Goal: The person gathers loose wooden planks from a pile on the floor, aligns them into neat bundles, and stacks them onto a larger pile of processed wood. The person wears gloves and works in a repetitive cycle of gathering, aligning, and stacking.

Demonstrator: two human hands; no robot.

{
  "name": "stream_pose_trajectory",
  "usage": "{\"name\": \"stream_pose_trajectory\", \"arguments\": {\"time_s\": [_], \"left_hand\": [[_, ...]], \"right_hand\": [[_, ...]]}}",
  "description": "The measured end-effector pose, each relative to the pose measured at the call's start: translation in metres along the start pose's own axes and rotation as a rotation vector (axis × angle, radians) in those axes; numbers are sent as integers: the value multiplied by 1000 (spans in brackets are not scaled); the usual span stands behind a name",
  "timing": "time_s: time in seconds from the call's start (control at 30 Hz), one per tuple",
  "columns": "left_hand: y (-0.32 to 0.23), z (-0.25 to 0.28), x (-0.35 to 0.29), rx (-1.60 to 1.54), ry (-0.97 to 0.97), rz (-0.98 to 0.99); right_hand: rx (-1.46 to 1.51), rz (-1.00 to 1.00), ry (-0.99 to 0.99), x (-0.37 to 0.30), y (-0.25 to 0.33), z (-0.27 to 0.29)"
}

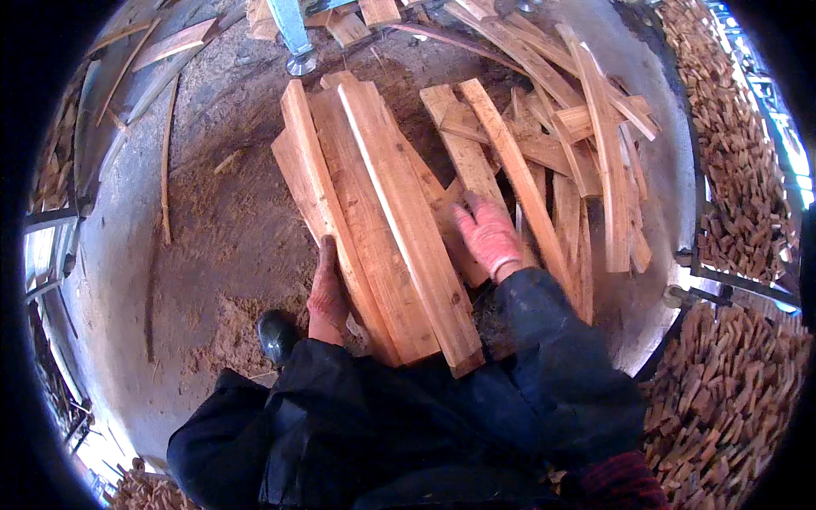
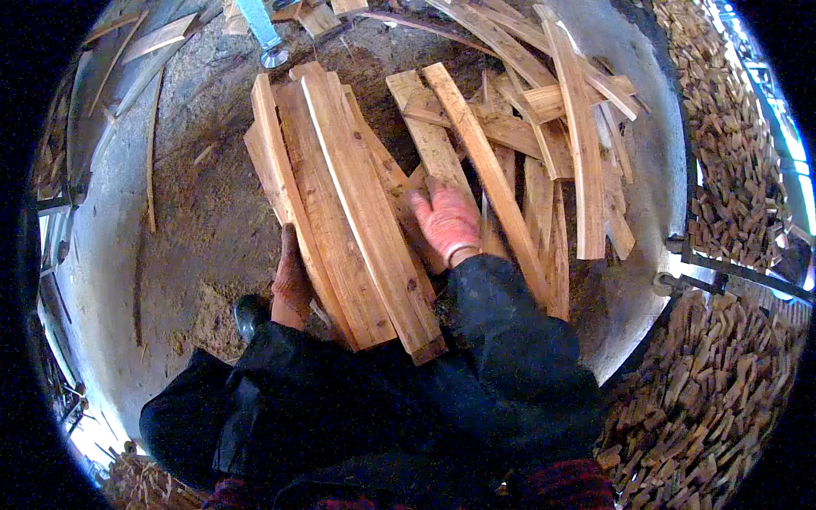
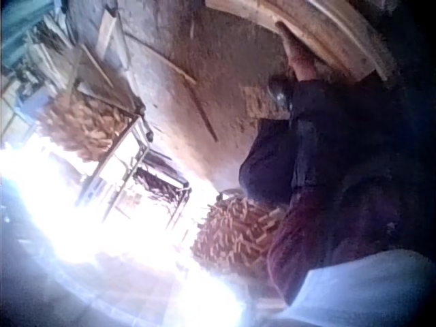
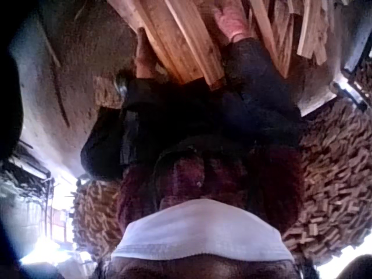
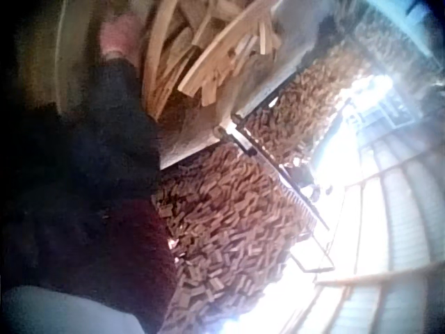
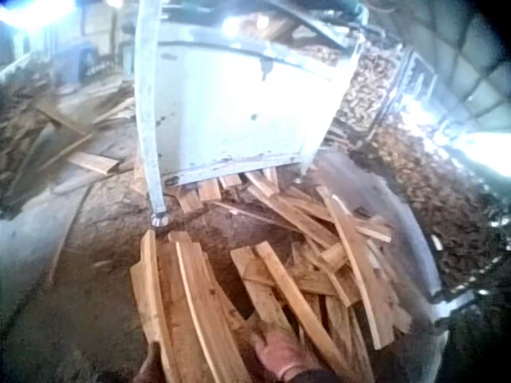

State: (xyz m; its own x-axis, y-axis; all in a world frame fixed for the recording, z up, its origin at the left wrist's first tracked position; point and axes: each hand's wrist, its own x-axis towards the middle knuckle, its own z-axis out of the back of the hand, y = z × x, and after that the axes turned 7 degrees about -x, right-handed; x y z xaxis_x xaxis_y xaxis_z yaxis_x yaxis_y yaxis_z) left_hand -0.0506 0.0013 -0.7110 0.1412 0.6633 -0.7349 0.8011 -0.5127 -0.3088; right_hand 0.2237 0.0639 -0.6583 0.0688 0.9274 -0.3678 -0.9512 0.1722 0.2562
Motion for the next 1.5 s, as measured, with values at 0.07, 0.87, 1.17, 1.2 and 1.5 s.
{"name": "stream_pose_trajectory", "arguments": {"time_s": [0.07,0.87,1.17,1.2,1.5], "left_hand": [[1,7,-2,-28,3,-2],[17,26,26,26,88,-79],[9,29,16,3,-27,-46],[13,30,17,-5,-28,-21],[-3,30,6,-31,31,-16]], "right_hand": [[-1,-23,160,-14,26,-6],[526,375,260,-24,225,137],[222,-11,-209,26,37,23],[388,-152,-89,20,9,24],[-49,-226,31,37,-14,-4]]}}
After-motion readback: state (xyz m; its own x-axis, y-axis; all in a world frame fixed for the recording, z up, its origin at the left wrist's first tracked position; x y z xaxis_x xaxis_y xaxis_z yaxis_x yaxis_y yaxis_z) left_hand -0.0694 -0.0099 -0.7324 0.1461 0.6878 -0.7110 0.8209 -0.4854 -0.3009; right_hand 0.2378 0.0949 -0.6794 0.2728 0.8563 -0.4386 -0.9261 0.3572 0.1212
